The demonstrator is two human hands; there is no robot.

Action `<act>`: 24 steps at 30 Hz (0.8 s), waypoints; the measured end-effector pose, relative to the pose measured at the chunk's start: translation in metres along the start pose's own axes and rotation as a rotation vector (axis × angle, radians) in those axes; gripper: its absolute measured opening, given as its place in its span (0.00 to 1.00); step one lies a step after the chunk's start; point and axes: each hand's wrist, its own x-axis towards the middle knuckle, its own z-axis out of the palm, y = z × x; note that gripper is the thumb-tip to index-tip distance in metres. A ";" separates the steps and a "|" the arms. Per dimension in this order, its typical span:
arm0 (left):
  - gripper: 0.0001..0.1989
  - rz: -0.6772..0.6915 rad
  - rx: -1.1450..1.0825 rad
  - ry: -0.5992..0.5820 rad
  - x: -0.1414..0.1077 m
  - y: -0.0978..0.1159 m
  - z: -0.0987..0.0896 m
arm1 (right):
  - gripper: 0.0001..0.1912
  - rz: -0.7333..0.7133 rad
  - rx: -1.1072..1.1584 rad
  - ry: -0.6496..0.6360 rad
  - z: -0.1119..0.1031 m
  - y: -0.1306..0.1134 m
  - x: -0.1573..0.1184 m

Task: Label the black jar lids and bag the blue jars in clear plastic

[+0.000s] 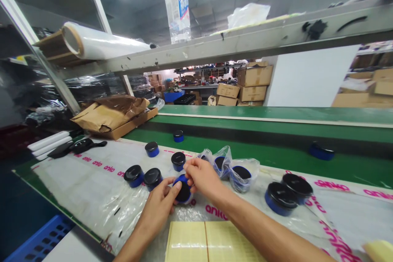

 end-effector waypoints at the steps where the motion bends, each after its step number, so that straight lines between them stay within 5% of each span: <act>1: 0.26 -0.013 -0.018 -0.015 0.002 -0.002 0.001 | 0.09 -0.044 -0.059 0.022 -0.002 0.004 -0.003; 5: 0.25 -0.036 -0.120 -0.052 0.008 -0.003 0.003 | 0.18 -0.289 -0.471 0.180 -0.010 0.019 -0.017; 10: 0.23 -0.018 -0.127 -0.033 0.009 0.005 0.003 | 0.18 -0.144 -0.422 0.121 -0.012 0.032 -0.016; 14: 0.20 0.102 0.107 -0.007 0.009 0.013 0.001 | 0.06 -0.167 -0.369 0.124 -0.014 0.032 -0.010; 19: 0.18 0.263 0.624 0.129 0.008 0.018 0.005 | 0.08 -0.521 -0.847 0.251 -0.019 0.023 -0.015; 24: 0.16 0.332 0.840 0.196 0.009 0.021 0.003 | 0.11 -0.589 -1.140 0.278 -0.024 0.021 -0.013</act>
